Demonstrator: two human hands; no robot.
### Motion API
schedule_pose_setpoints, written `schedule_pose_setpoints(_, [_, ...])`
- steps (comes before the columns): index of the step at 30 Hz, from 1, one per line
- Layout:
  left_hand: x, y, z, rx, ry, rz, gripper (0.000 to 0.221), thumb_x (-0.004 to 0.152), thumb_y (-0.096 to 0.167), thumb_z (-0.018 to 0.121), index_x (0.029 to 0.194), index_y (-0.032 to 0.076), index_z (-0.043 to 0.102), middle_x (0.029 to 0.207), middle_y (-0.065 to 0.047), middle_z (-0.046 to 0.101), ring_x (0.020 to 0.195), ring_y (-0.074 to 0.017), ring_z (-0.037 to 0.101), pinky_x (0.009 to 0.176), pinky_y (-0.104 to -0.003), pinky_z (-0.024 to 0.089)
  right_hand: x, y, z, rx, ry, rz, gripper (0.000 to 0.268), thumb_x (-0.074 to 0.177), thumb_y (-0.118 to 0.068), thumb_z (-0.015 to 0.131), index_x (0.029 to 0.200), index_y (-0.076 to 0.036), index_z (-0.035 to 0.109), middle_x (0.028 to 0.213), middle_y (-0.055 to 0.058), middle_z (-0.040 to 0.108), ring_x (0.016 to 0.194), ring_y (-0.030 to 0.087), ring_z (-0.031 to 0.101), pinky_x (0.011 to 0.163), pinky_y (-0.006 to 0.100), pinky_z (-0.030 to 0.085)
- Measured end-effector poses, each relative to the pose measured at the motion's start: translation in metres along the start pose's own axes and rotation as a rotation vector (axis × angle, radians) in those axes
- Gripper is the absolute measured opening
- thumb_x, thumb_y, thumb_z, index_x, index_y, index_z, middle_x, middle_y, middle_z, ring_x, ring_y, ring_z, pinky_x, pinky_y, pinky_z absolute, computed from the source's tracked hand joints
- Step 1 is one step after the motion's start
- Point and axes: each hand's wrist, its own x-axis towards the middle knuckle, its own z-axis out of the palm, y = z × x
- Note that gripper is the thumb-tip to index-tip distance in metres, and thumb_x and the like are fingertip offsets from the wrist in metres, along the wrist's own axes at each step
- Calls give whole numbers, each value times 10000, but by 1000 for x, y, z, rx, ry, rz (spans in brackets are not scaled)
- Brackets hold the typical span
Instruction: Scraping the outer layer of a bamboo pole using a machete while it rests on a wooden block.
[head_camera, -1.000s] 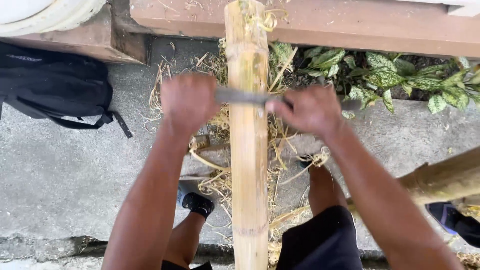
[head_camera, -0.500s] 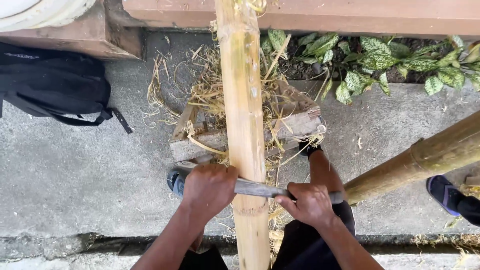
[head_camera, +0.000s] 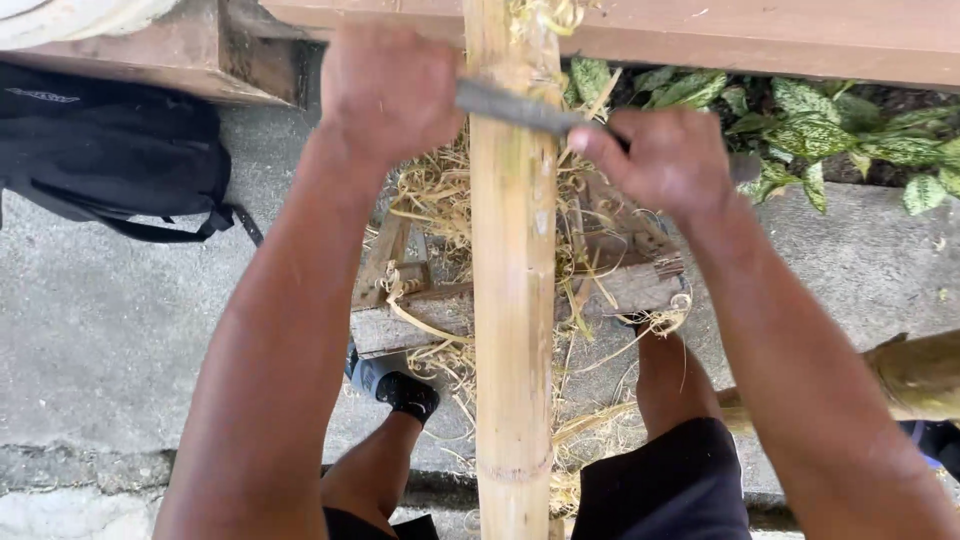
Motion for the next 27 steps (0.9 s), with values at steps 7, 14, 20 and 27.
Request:
schedule_pose_setpoints(7, [11, -8, 8, -115, 260, -48, 153, 760, 244, 712, 889, 187, 770, 858, -100, 751, 856, -291, 725, 707, -463, 560, 30, 10, -17, -178, -8, -32, 736, 1106, -698, 420, 606, -178, 566, 448, -28, 405, 355, 136, 386, 332, 354, 333])
schedule_pose_setpoints(14, [-201, 102, 62, -121, 166, -34, 50, 772, 151, 664, 724, 136, 661, 622, 3, 647, 475, -96, 594, 430, -303, 507, -187, -110, 14, 155, -195, 80, 689, 984, -639, 429, 511, -148, 529, 379, -55, 381, 262, 101, 318, 231, 324, 260])
schedule_pose_setpoints(20, [-265, 145, 88, -271, 73, 100, 319, 934, 202, 617, 620, 148, 599, 461, 43, 510, 350, -69, 448, 302, -288, 388, -262, -164, -12, 275, -69, 94, 687, 982, -667, 479, 570, -124, 564, 417, -19, 434, 331, 98, 410, 304, 350, 357])
schedule_pose_setpoints(27, [-170, 94, 49, -216, 162, 50, 341, 909, 227, 639, 576, 178, 578, 472, 46, 500, 384, -85, 436, 327, -310, 384, -175, -87, 8, 213, -240, 89, 675, 990, -630, 412, 550, -147, 585, 393, -36, 439, 287, 109, 399, 259, 342, 336])
